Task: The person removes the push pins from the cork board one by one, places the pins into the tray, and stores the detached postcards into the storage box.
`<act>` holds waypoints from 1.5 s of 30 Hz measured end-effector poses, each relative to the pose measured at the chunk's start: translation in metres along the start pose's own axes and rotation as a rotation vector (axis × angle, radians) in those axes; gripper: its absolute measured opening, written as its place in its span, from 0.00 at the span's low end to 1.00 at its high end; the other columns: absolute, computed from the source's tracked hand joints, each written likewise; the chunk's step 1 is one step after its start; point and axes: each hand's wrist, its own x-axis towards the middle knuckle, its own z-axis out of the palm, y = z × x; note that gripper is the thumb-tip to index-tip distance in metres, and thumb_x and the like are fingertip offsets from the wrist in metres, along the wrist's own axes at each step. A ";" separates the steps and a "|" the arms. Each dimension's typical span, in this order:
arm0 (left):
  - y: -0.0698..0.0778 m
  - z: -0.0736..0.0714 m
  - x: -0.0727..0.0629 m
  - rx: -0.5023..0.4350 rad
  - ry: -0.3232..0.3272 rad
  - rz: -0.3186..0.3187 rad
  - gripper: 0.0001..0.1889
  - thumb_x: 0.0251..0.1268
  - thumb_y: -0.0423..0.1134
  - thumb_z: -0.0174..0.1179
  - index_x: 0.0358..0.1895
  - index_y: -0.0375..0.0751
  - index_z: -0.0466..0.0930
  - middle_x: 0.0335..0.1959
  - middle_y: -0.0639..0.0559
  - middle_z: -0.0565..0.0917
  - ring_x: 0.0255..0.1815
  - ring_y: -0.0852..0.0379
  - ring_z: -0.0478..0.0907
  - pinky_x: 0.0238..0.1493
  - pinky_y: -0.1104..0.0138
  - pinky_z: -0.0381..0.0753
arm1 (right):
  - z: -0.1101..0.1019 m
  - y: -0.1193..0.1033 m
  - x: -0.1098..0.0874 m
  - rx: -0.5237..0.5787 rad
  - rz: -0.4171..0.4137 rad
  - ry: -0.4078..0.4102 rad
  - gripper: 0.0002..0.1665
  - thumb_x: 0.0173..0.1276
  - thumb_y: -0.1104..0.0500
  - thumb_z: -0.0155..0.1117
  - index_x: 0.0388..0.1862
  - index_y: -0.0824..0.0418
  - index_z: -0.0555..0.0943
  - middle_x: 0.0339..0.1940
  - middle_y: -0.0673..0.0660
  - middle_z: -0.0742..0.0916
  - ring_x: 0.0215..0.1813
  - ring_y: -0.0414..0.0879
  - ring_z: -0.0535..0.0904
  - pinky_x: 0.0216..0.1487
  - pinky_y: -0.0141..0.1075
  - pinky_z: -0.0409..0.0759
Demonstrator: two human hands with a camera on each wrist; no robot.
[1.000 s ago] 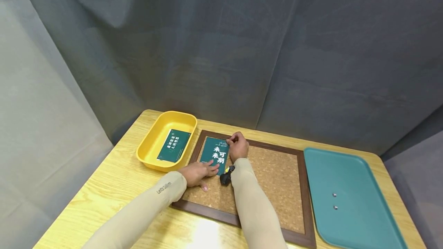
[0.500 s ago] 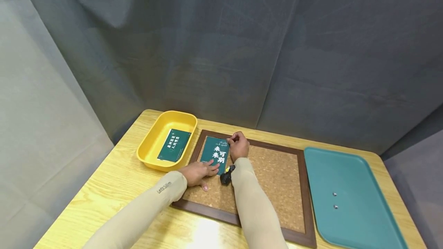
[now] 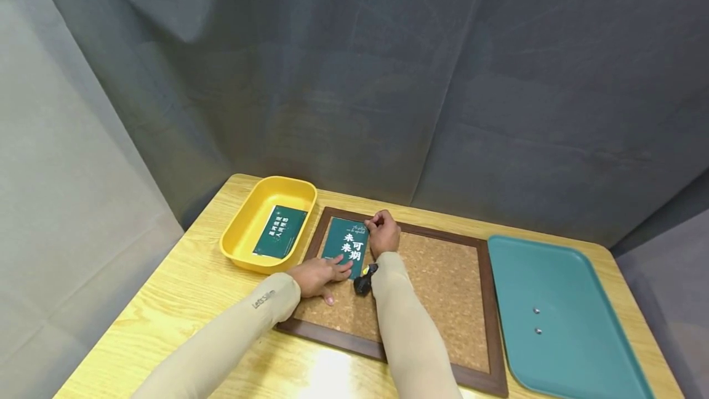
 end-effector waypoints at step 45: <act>-0.002 0.005 0.001 0.018 0.021 0.006 0.42 0.51 0.56 0.62 0.73 0.50 0.64 0.76 0.56 0.56 0.76 0.53 0.51 0.70 0.60 0.62 | -0.005 -0.009 0.002 -0.044 0.012 -0.020 0.11 0.64 0.62 0.67 0.30 0.60 0.72 0.26 0.55 0.77 0.30 0.47 0.71 0.31 0.37 0.67</act>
